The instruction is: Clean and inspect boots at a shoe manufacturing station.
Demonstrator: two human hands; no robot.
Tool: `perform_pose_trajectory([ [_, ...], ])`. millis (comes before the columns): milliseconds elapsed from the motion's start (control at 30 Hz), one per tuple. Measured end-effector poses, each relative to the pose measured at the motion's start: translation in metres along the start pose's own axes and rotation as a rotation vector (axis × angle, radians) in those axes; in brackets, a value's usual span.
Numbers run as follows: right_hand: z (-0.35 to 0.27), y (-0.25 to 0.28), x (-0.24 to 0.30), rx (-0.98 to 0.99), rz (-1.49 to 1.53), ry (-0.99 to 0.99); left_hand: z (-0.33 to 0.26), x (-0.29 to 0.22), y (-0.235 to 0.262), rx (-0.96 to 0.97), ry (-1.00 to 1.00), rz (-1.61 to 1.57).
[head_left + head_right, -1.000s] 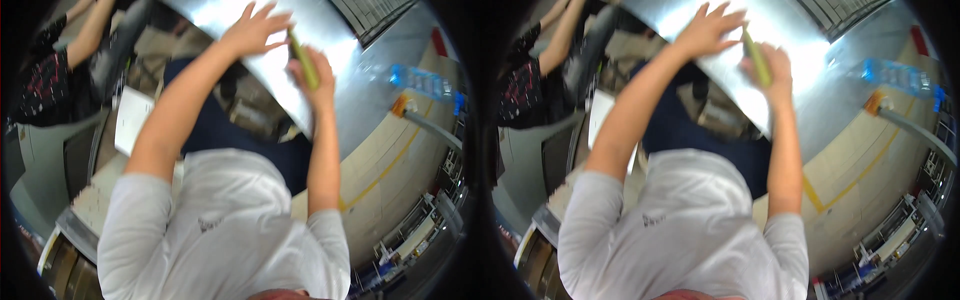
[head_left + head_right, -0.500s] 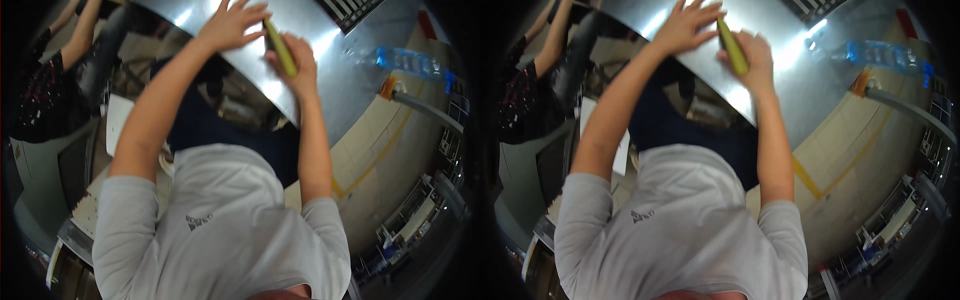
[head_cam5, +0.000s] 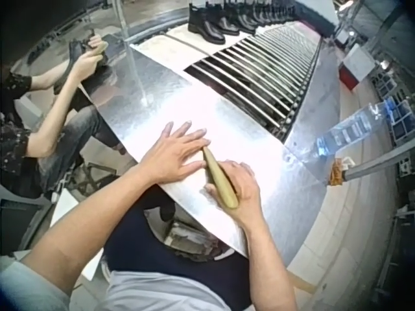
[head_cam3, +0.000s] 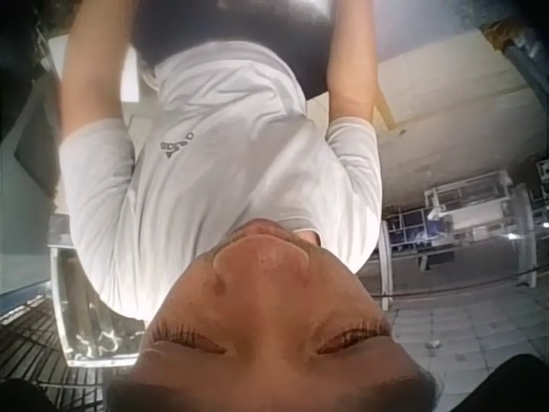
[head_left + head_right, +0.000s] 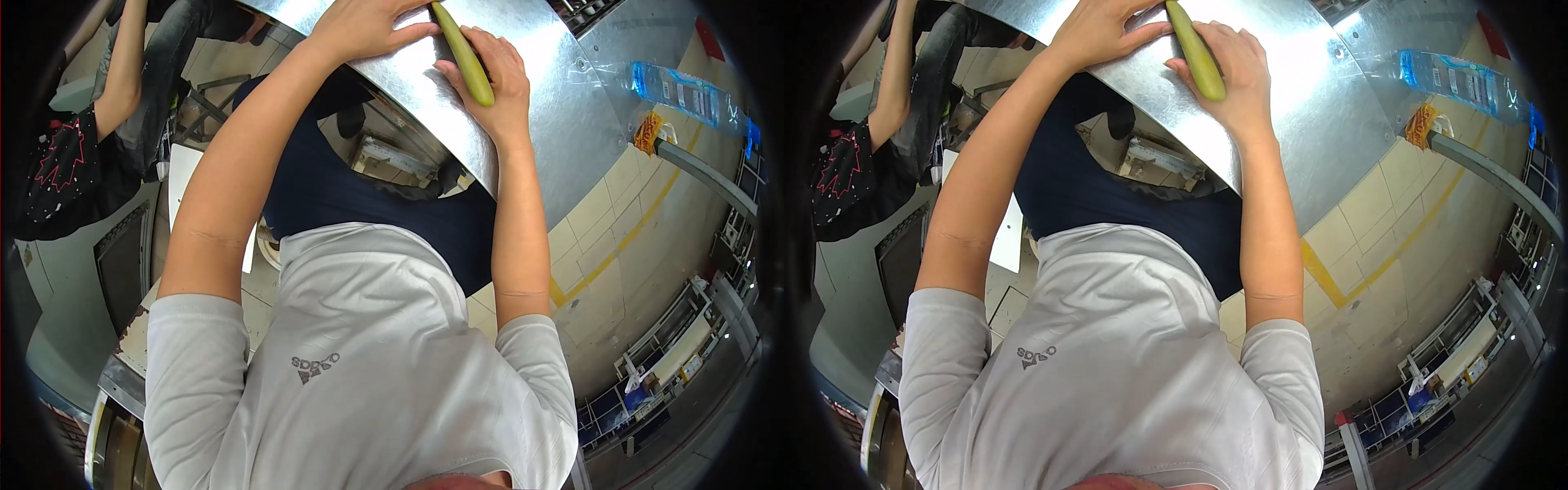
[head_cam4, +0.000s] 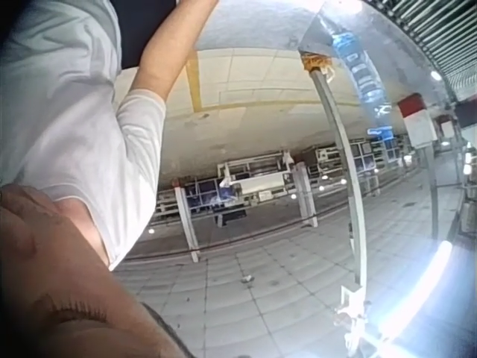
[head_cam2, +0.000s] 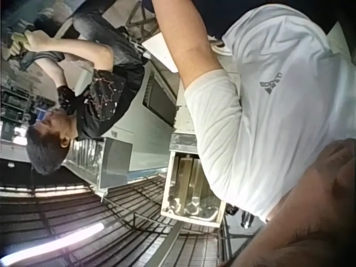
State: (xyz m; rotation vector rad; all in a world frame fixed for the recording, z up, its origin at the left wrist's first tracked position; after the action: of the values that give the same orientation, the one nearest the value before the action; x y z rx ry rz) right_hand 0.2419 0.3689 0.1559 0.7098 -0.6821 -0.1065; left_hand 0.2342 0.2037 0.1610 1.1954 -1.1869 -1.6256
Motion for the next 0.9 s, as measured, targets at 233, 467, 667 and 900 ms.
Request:
perform_pose_trajectory([
  [233,-0.0022,0.0044,-0.0038,-0.01,0.003,-0.018,0.0026,-0.0042,0.0014,0.001,-0.014,0.021],
  [467,-0.0001,0.0068,-0.0026,-0.005,-0.014,-0.028,0.0015,-0.0036,0.0029,-0.099,-0.052,0.013],
  [667,-0.0023,0.0072,-0.0029,-0.022,0.009,-0.03,0.0033,-0.0045,0.0007,0.001,-0.006,0.011],
  [900,0.0011,0.0085,-0.0069,0.0,0.057,-0.112,0.0025,-0.0034,0.0036,-0.039,-0.022,-0.019],
])
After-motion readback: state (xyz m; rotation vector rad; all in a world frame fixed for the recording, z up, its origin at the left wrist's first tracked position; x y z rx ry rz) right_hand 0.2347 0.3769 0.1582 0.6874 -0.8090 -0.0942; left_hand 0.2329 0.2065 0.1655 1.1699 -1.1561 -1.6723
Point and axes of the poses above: each hand's wrist, its own z-axis towards the middle knuckle, its own y-axis out of the back of the hand, x = y × z, the point moved 7 cm from there along z, towards the middle knuckle, and after that the axes turned 10 degrees about z, right-handed, at the moved point
